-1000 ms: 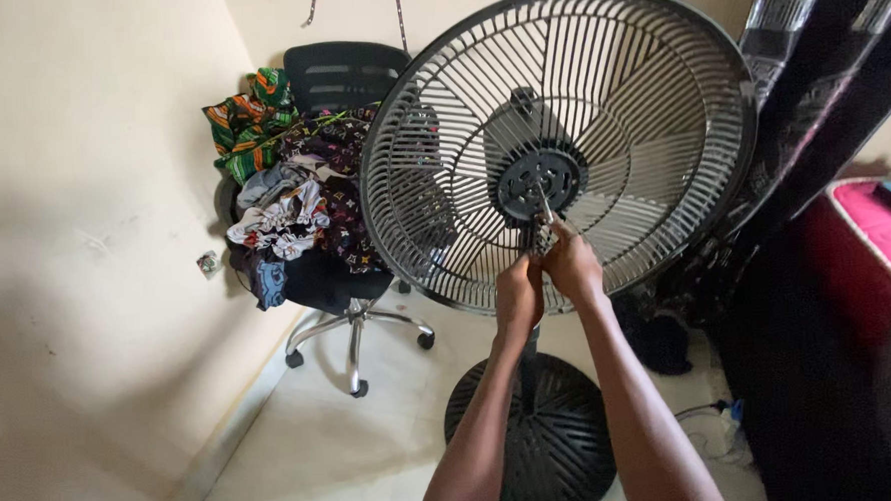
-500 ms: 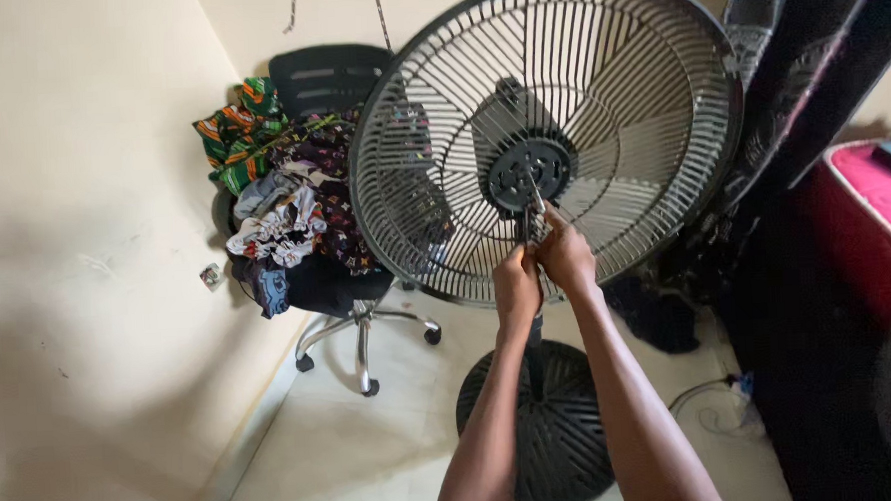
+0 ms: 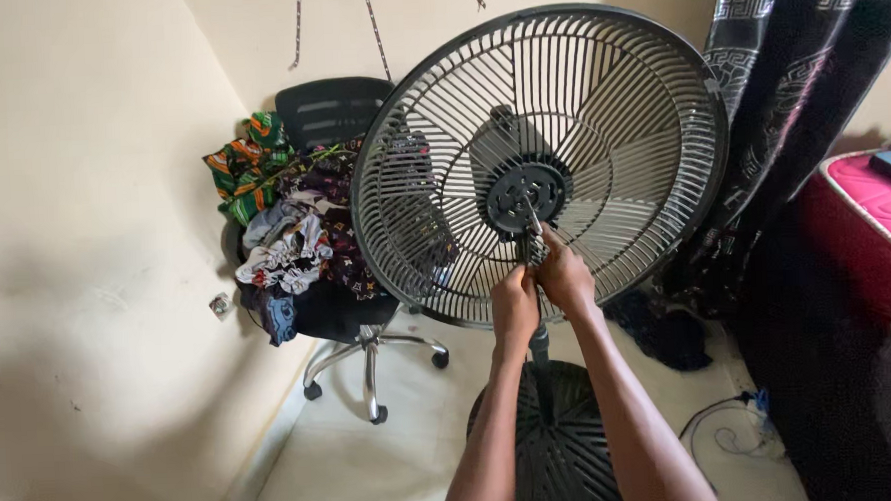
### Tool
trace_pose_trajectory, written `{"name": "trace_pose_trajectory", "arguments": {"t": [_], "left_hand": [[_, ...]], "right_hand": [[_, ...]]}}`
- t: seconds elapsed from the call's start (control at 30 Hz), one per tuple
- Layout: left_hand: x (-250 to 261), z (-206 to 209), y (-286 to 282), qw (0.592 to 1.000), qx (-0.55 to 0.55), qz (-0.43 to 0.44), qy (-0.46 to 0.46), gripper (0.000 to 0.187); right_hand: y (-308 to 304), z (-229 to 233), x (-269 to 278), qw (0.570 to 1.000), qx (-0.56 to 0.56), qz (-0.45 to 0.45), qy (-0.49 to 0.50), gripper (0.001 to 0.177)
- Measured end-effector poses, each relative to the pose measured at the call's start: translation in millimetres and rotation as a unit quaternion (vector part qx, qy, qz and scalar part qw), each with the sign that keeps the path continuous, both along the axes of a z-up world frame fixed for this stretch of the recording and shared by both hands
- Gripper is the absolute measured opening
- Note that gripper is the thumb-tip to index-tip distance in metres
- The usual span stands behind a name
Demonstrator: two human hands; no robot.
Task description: The person uses a screwdriver to loosen and remove the central nut securing the fan blade and front grill. They detach the front grill and blade assembly, placing it on a nearby bed, then proceed to unscrew the rear motor housing cover.
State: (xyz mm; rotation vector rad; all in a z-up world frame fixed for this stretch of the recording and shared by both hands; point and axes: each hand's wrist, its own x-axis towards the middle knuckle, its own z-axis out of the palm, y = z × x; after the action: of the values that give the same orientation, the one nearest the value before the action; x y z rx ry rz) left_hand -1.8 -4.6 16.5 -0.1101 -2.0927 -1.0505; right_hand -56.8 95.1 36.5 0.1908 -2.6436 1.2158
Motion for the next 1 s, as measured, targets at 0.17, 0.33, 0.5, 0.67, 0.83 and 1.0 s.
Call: {"name": "trace_pose_trajectory", "arguments": {"t": [0.17,0.33,0.5,0.67,0.83,1.0], "left_hand": [[2,16,5,0.99,0.038,0.004,-0.132,0.025],[-23,6,-7,0.939,0.237,-0.124,-0.217,0.031],[-64,-24,-26,0.594,0.599,-0.507,-0.178,0.03],[-71,-35,-9,0.624,0.644,-0.417,-0.145,0.025],[-53,-20,-7,0.723,0.573,-0.35,-0.159,0.017],[-45,1,4,0.828,0.457,-0.266,-0.186,0.024]], "right_hand": [[1,6,0,1.0,0.008,0.013,0.008,0.079],[5,-10,-21,0.997,0.002,0.048,0.052,0.078],[14,-4,-36,0.984,0.155,0.046,0.075,0.069],[26,7,-39,0.976,0.122,0.111,0.144,0.071],[24,-20,-31,0.983,-0.027,0.107,0.146,0.035],[22,-43,33,0.819,-0.517,0.138,-0.208,0.042]]}}
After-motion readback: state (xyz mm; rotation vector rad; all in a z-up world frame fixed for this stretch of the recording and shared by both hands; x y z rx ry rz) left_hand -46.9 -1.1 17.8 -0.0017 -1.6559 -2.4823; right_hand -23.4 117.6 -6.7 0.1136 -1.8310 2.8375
